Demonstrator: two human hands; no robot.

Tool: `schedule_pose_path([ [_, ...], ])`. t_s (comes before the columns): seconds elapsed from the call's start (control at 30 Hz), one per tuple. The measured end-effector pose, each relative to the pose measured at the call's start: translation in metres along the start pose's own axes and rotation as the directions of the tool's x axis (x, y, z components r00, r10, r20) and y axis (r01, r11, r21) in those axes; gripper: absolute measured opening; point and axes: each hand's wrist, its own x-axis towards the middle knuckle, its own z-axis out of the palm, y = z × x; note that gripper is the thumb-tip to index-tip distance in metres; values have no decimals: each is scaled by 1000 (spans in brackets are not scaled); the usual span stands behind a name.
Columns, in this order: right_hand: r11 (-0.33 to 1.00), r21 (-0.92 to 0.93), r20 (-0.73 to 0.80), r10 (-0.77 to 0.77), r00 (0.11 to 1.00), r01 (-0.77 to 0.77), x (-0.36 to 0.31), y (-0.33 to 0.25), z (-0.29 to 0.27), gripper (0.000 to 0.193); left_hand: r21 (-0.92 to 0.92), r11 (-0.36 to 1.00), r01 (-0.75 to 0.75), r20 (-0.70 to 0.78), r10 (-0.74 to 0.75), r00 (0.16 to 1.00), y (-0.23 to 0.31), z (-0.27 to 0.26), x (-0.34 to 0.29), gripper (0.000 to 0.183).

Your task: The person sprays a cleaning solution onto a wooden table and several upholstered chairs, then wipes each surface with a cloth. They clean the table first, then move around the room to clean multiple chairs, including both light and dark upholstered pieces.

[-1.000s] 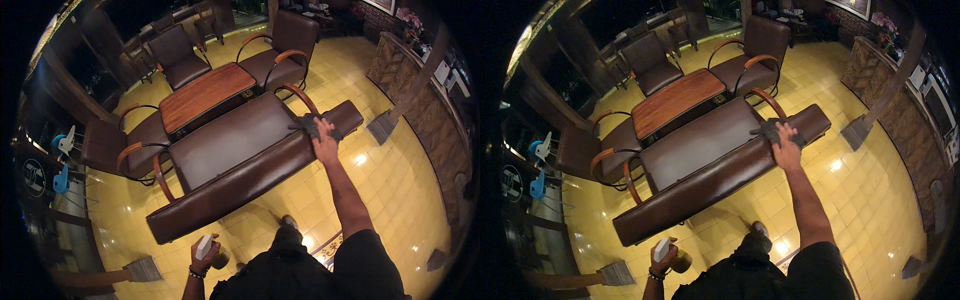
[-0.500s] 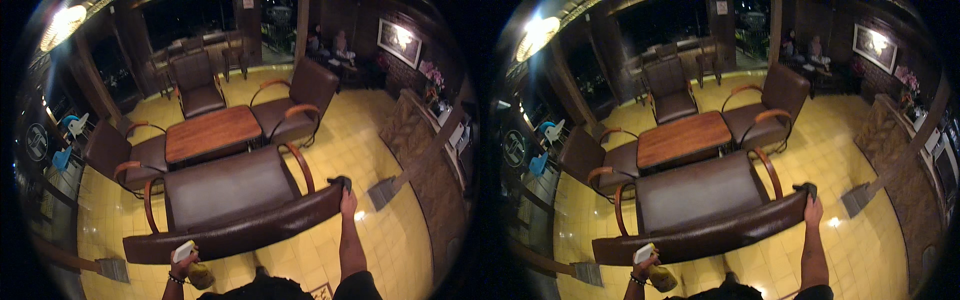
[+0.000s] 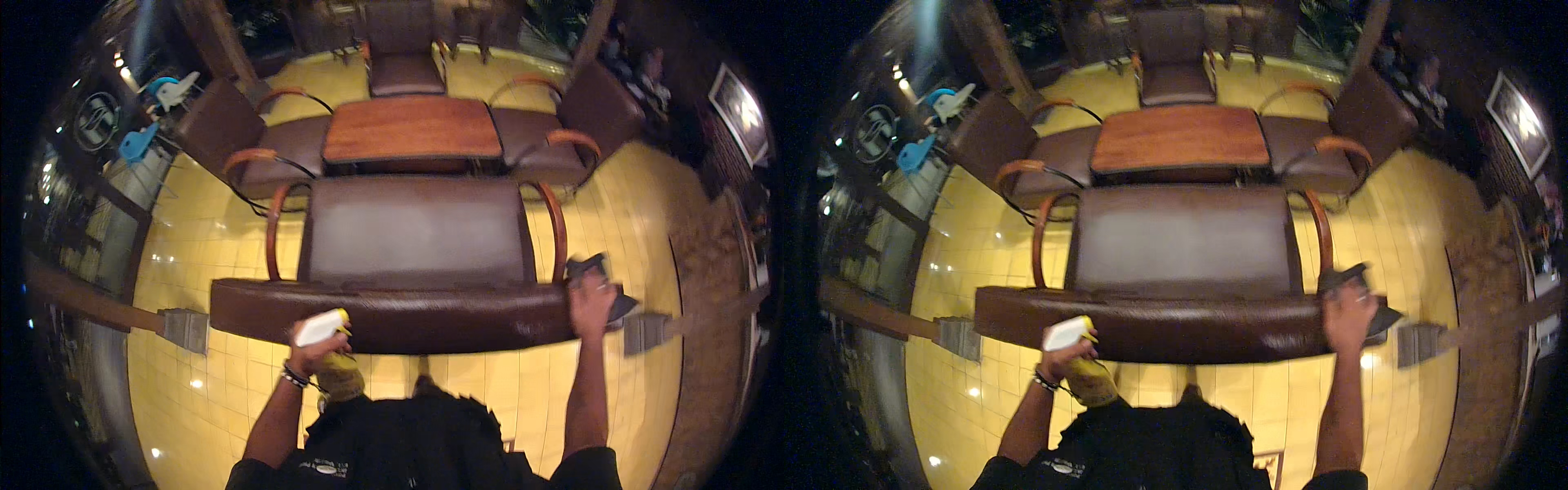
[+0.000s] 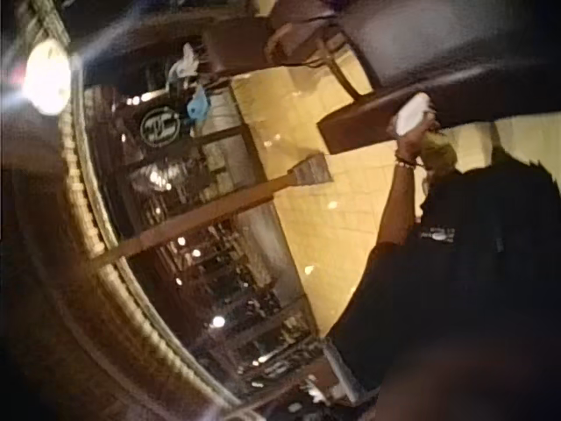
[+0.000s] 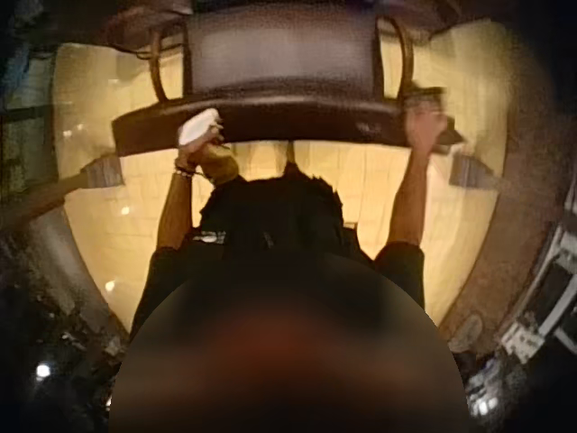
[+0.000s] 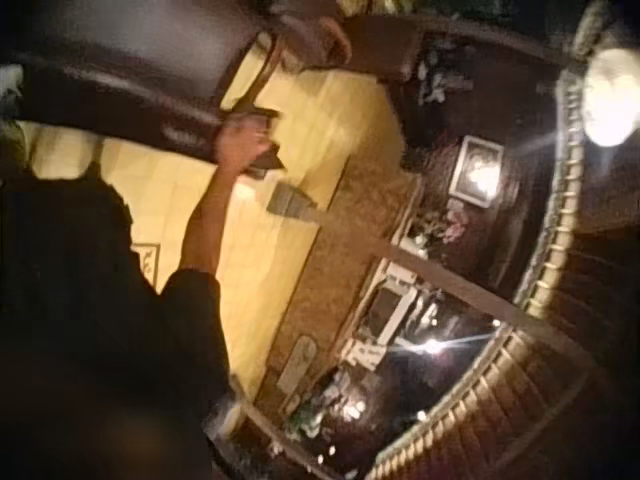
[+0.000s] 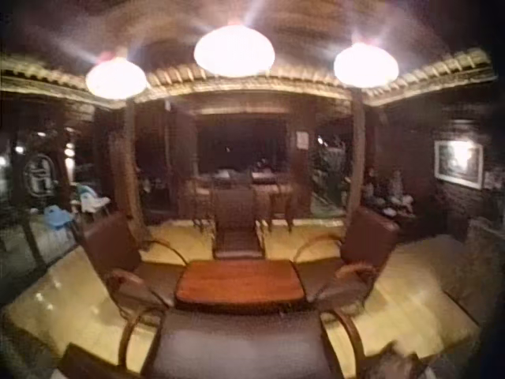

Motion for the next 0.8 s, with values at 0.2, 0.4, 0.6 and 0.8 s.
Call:
schedule_pose_path([
  [0.2, 837, 423, 483, -532, 695, 347, 11, -257, -9, 54, -66, 998, 1, 41, 1, 999, 1, -1, 2, 38],
  [0.4, 653, 600, 421, -749, 511, 463, -10, -421, 12, 57, 3, 965, -262, 103, 261, 960, -33, -15, -31, 30],
  [0.6, 636, 575, 429, -770, 473, 514, -19, -529, -13, 64, -208, 977, 43, -124, -70, 990, -59, -89, -111, 36],
  [0.8, 719, 604, 575, -692, 437, 343, -41, -626, -1, 70, -67, 979, 194, -206, -204, 957, -169, -246, -151, 38],
])
